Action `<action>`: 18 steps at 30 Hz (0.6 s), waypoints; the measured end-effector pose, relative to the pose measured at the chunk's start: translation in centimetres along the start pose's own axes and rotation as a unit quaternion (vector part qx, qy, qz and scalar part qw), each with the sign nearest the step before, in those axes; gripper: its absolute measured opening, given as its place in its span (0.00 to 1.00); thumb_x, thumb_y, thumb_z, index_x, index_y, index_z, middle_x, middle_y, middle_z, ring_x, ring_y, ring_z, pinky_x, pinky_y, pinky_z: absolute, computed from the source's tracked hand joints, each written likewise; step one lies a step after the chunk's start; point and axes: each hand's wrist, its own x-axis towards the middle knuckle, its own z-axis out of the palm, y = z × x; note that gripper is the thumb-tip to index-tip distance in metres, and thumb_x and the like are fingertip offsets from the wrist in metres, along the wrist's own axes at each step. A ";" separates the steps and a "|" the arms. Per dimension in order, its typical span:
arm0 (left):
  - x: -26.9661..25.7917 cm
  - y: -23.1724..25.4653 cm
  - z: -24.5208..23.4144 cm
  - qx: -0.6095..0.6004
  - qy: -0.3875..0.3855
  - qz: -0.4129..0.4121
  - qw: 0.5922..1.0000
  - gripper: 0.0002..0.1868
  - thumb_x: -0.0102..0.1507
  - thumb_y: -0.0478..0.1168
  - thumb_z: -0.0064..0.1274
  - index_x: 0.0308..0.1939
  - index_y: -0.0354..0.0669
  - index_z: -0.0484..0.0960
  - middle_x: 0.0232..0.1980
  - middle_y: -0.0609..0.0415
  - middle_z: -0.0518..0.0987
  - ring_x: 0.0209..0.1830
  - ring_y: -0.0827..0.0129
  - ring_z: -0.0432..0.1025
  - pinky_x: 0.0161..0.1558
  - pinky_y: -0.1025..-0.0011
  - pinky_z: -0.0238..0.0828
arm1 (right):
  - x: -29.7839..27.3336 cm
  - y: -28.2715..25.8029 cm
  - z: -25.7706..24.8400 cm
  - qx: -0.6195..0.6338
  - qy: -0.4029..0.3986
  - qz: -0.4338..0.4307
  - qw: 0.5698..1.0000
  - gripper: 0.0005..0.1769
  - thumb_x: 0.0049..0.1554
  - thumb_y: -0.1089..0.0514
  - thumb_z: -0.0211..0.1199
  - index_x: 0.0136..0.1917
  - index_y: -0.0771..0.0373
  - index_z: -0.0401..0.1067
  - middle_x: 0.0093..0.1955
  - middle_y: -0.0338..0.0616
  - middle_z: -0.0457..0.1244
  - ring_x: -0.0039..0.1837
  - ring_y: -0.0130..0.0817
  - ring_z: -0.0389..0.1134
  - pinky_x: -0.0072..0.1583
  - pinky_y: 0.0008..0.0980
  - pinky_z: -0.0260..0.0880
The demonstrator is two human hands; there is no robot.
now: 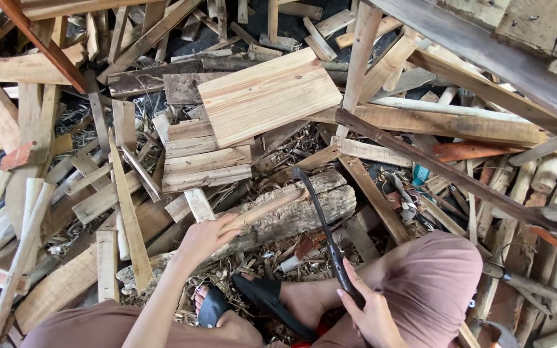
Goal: Removing nails from scrap wood using a crowbar
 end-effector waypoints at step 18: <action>0.1 0.3 2.7 -0.086 -0.038 -0.046 0.995 0.19 0.71 0.56 0.43 0.48 0.47 0.79 0.23 0.57 0.77 0.15 0.75 0.69 0.24 0.78 0.75 | 1.7 -1.6 0.5 0.029 -0.002 -0.030 0.999 0.41 0.55 0.64 0.67 0.78 0.41 0.63 0.43 0.43 0.73 0.22 0.29 0.60 0.25 0.28 0.61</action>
